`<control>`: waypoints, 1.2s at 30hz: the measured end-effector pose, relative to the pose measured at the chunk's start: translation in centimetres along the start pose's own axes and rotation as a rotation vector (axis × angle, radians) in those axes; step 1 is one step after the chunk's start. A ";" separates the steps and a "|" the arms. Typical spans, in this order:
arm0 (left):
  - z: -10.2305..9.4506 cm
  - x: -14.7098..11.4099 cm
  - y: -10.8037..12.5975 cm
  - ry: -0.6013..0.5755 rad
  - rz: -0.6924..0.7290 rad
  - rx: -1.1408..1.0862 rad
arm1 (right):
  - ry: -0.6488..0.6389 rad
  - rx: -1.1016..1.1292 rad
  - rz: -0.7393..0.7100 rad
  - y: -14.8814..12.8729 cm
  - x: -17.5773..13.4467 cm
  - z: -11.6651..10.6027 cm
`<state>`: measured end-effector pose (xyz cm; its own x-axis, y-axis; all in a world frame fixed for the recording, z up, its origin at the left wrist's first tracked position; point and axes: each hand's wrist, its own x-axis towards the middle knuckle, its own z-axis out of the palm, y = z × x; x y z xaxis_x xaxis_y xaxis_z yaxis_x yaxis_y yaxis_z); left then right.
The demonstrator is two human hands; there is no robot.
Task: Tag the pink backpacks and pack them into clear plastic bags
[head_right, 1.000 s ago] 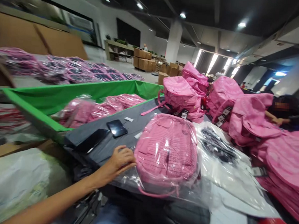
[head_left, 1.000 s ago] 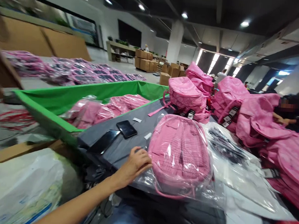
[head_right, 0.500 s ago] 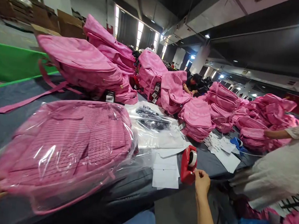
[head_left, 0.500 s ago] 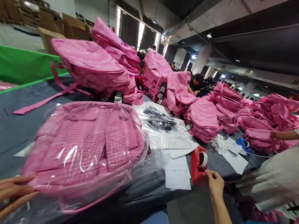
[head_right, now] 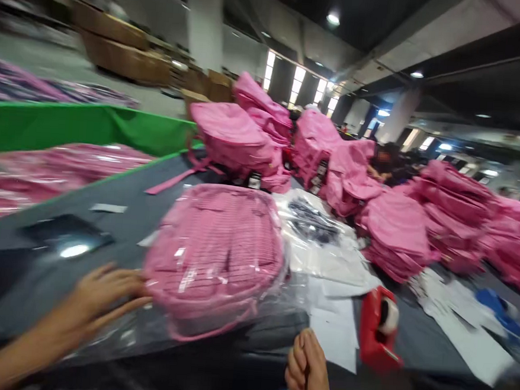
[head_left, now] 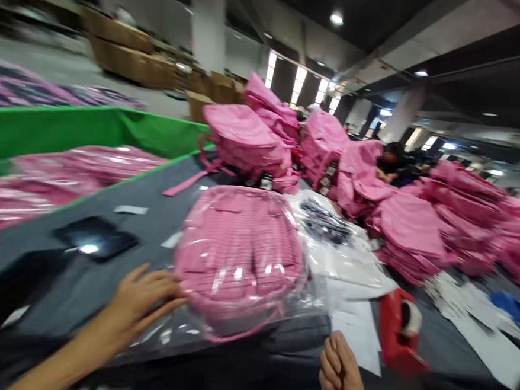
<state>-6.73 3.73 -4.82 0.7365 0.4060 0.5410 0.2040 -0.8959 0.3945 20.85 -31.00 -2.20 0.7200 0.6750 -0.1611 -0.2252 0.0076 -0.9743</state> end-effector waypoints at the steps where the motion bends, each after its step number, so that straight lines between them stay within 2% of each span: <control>1: -0.7 0.5 1.3 -0.066 -0.082 -0.021 | -0.195 -0.074 -0.004 -1.1 0.1 2.3; 2: -1.3 1.0 2.3 -0.134 -0.141 -0.047 | -0.369 -0.197 -0.059 -2.3 0.5 4.5; 4: -2.2 2.0 3.8 -0.223 -0.220 -0.091 | -0.651 -0.537 -0.293 -5.1 2.1 9.0; 7: -2.9 2.8 4.8 -0.228 -0.258 -0.128 | -0.960 -1.028 -0.663 -8.0 5.5 16.3; 9: -3.0 2.9 5.1 -0.209 -0.271 -0.135 | -1.043 -1.323 -0.793 -8.6 7.6 20.7; 10: -2.9 2.9 5.2 -0.203 -0.278 -0.140 | -1.033 -1.448 -0.812 -8.5 8.4 22.4; 13: -2.5 2.8 4.9 -0.203 -0.295 -0.178 | -0.924 -1.647 -0.758 -8.1 10.4 25.2; 15: -2.3 2.8 4.5 -0.201 -0.301 -0.208 | -0.800 -1.694 -0.706 -8.3 11.2 25.2; 17: -2.2 2.8 4.0 -0.201 -0.301 -0.223 | -0.629 -1.723 -0.671 -8.7 11.4 24.4; 19: -2.1 2.7 3.6 -0.198 -0.292 -0.230 | -0.525 -1.714 -0.685 -8.7 10.8 23.3; 20: -2.0 2.7 3.4 -0.195 -0.286 -0.232 | -0.536 -1.694 -0.716 -8.5 10.3 23.0; 22: -1.8 2.5 3.2 -0.189 -0.271 -0.229 | -0.641 -1.659 -0.793 -7.3 9.1 22.7; 24: -1.5 2.4 3.2 -0.185 -0.260 -0.214 | -0.700 -1.665 -0.813 -5.6 8.2 23.4; 28: -1.9 2.6 3.8 -0.202 -0.278 -0.202 | -0.653 -1.675 -0.688 -3.6 8.5 25.6; 30: -2.9 3.1 4.1 -0.227 -0.307 -0.245 | -0.708 -1.515 -0.683 -3.8 9.1 25.0; 32: -4.2 3.8 4.1 -0.238 -0.384 -0.406 | -0.710 -1.198 -0.701 -4.4 9.4 22.3; 33: -4.8 4.2 3.8 -0.217 -0.441 -0.508 | -0.639 -1.022 -0.699 -4.9 9.5 19.9; 34: -5.2 4.6 3.3 -0.173 -0.506 -0.603 | -0.507 -0.865 -0.672 -5.3 9.6 17.1; 36: -5.3 5.5 1.7 -0.029 -0.642 -0.721 | -0.089 -0.711 -0.578 -6.0 9.8 10.3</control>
<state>-5.78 5.43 2.76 0.6404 0.7665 0.0482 0.1358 -0.1747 0.9752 22.48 -16.81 3.66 0.5352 0.7617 0.3652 0.6319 -0.0740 -0.7715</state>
